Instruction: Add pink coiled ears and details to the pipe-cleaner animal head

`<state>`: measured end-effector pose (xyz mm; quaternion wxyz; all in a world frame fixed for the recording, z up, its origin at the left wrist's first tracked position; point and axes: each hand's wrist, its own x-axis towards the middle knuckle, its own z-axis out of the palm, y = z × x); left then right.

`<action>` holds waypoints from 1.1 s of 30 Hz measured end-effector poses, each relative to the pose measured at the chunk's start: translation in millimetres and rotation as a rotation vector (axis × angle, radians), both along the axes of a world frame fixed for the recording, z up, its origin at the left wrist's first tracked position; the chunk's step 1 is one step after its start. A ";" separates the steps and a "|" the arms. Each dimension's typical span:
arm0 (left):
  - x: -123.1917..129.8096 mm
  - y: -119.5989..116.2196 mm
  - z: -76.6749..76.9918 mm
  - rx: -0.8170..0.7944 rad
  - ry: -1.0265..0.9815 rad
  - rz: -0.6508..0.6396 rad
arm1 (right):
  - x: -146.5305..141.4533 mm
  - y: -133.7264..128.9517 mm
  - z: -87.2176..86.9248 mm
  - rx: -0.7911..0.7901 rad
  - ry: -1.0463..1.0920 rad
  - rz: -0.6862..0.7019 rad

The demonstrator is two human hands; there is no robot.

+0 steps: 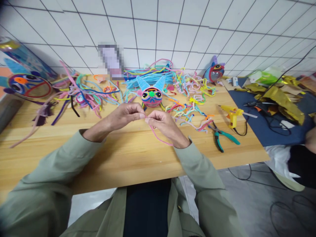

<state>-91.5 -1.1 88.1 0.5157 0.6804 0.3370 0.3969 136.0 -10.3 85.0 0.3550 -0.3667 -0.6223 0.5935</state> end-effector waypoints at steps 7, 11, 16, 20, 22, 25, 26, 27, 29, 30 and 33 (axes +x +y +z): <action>26.4 -17.3 -15.5 -0.258 -0.338 0.195 | -7.8 -3.1 -7.1 0.047 0.034 -0.100; 43.6 -33.1 -18.0 -0.402 -0.530 0.273 | -14.7 -8.6 -8.2 0.047 0.080 -0.134; 47.5 -37.9 -14.9 -0.547 -0.638 0.231 | -11.6 -8.2 -3.7 0.007 0.090 -0.129; 31.3 -20.7 -10.6 -0.378 -0.438 0.138 | -3.4 0.1 -0.7 -0.017 0.058 -0.110; 21.2 -12.3 -6.6 -0.259 -0.280 0.095 | -0.3 2.9 0.0 -0.030 0.041 -0.078; 9.7 -6.1 0.5 -0.144 -0.125 0.036 | 2.2 3.8 0.1 -0.039 0.005 -0.036; 7.4 -5.7 2.4 -0.127 -0.097 0.024 | 2.5 3.6 0.0 -0.038 -0.006 -0.026; 5.9 -6.0 3.6 -0.118 -0.081 0.020 | 2.7 3.3 -0.2 -0.036 -0.013 -0.020; 5.8 -8.1 3.3 -0.125 -0.083 0.045 | 2.5 2.5 -0.4 -0.027 -0.017 -0.021; 7.1 -9.6 1.9 -0.140 -0.106 0.073 | 2.1 2.1 -0.6 -0.022 -0.013 -0.029; 16.3 -15.3 -5.2 -0.242 -0.251 0.166 | -0.2 0.5 -2.0 -0.010 0.007 -0.076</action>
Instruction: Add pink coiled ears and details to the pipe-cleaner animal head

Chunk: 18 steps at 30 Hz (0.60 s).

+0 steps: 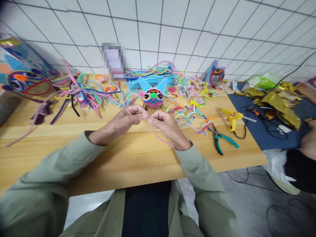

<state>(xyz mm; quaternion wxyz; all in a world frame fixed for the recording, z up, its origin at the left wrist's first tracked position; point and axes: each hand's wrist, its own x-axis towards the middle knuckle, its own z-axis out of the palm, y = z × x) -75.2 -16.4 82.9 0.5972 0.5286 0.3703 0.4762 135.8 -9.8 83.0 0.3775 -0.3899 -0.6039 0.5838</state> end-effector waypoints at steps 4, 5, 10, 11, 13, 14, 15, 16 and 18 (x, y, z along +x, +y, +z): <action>15.8 -7.9 -7.2 -0.166 -0.224 0.061 | -6.0 -3.8 -3.7 0.020 0.025 -0.059; 18.9 -9.8 -8.1 -0.196 -0.267 0.067 | -7.9 -5.0 -4.8 0.026 0.037 -0.072; 29.6 -21.8 -11.3 -0.322 -0.457 0.092 | -18.0 -11.8 -9.9 0.029 0.104 -0.113; 31.2 -24.0 -11.6 -0.341 -0.484 0.087 | -19.3 -12.9 -10.5 0.019 0.118 -0.120; 33.3 -26.2 -11.4 -0.370 -0.517 0.060 | -19.9 -13.9 -10.4 -0.006 0.137 -0.124; 33.2 -25.4 -10.9 -0.379 -0.519 0.042 | -19.0 -13.4 -9.6 -0.018 0.140 -0.119; 32.2 -23.2 -10.2 -0.381 -0.510 0.026 | -17.4 -12.3 -8.4 -0.028 0.140 -0.112; 29.8 -19.6 -9.2 -0.375 -0.489 0.011 | -15.1 -10.5 -6.9 -0.035 0.137 -0.104; 21.5 -9.4 -6.8 -0.323 -0.407 0.002 | -9.5 -5.7 -3.7 -0.047 0.126 -0.086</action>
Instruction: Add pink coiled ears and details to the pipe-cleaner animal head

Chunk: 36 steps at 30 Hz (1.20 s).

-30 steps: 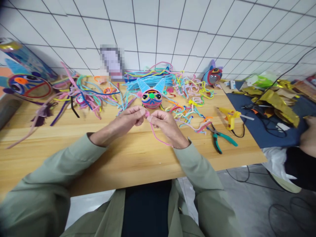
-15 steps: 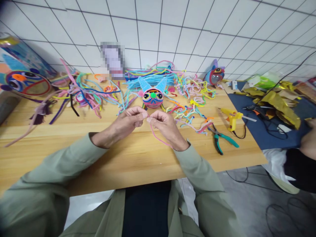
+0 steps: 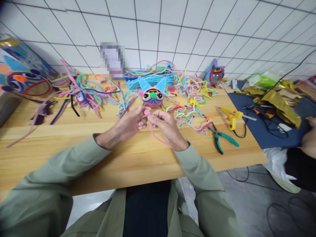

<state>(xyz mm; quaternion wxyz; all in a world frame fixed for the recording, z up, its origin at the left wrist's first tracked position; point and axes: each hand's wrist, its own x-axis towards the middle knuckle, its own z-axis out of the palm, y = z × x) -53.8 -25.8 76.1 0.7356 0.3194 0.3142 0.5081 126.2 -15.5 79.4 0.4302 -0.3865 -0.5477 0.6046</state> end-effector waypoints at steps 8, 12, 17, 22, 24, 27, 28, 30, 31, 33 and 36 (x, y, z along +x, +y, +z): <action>-35.1 22.9 15.7 0.425 0.457 -0.164 | 10.3 6.4 4.1 -0.043 -0.067 0.144; -33.9 19.4 13.8 0.431 0.503 -0.196 | 9.5 4.4 5.4 -0.022 -0.101 0.161; -21.0 10.5 -0.6 0.306 0.382 -0.031 | 7.8 4.1 4.2 0.000 -0.100 0.094; -1.4 -2.4 -5.3 0.123 0.174 0.067 | -0.9 0.0 -6.7 0.022 -0.063 0.031; 5.1 -9.4 -5.2 0.040 0.084 0.099 | -5.0 -3.3 -10.2 0.018 -0.037 0.007; 11.3 -19.2 -3.7 -0.071 -0.042 0.081 | -7.7 -7.4 -10.0 -0.003 0.007 -0.013; 12.1 -20.9 -2.7 -0.090 -0.066 0.059 | -7.3 -7.7 -8.5 -0.012 0.022 -0.006; 10.7 -19.6 -0.2 -0.087 -0.074 0.030 | -4.4 -6.0 -4.4 -0.026 0.045 0.019; 8.5 -16.4 0.9 -0.068 -0.055 0.020 | -2.3 -4.0 -2.4 -0.033 0.049 0.031; 1.2 -6.2 2.5 0.002 0.034 0.009 | 2.2 1.1 0.3 -0.050 0.046 0.048; -14.3 10.5 4.1 0.166 0.248 -0.020 | 7.4 7.5 0.1 -0.084 0.024 0.090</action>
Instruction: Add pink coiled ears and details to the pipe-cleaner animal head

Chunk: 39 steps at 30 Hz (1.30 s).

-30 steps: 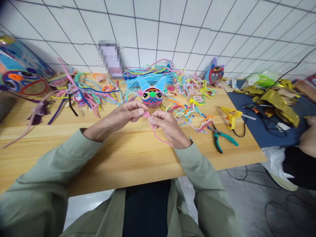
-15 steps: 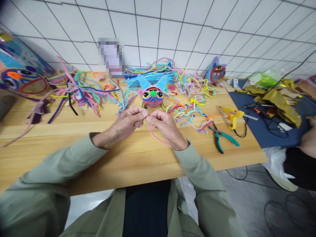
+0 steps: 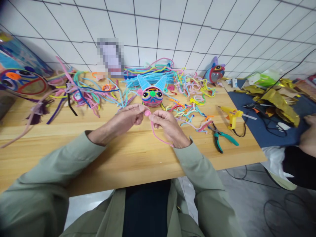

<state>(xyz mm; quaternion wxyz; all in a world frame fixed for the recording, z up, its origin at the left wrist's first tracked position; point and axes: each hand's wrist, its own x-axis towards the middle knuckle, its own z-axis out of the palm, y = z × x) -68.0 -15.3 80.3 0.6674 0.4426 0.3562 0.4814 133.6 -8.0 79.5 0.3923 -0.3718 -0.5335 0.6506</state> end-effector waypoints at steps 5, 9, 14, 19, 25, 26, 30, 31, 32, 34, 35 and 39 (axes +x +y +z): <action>-18.6 7.7 9.3 0.192 0.267 -0.137 | 2.7 1.0 -3.7 -0.009 -0.058 0.064; -17.1 3.0 10.2 0.159 0.294 -0.119 | 2.8 0.6 -3.0 0.015 -0.081 0.069; -0.5 -4.4 -5.0 0.096 0.094 0.026 | -3.0 -2.2 -8.0 0.056 -0.056 0.013; 20.2 -20.1 -14.1 -0.075 -0.122 0.164 | -15.7 -11.2 -19.1 0.067 -0.005 -0.088; 28.8 -26.1 -17.4 -0.234 -0.260 0.200 | -17.6 -11.8 -17.5 0.069 -0.045 -0.143; 27.1 -23.3 -17.1 -0.228 -0.253 0.192 | -15.7 -10.2 -15.5 0.066 -0.053 -0.144; 11.1 -5.1 -12.0 -0.083 -0.123 0.115 | -7.0 -4.4 -6.6 0.066 -0.096 -0.151; 5.6 -0.5 -9.7 -0.029 -0.066 0.083 | -5.4 -3.7 -4.7 0.065 -0.106 -0.137; 0.1 3.4 -7.2 0.029 -0.005 0.048 | -4.2 -3.3 -3.2 0.063 -0.116 -0.116; -10.1 8.7 -1.8 0.129 0.121 -0.038 | -2.9 -3.4 -1.0 0.059 -0.127 -0.065; -14.3 10.1 0.6 0.168 0.182 -0.077 | -2.6 -3.7 -0.3 0.056 -0.129 -0.046; -21.9 10.4 3.7 0.240 0.349 -0.154 | -2.0 -4.9 0.1 0.046 -0.124 -0.004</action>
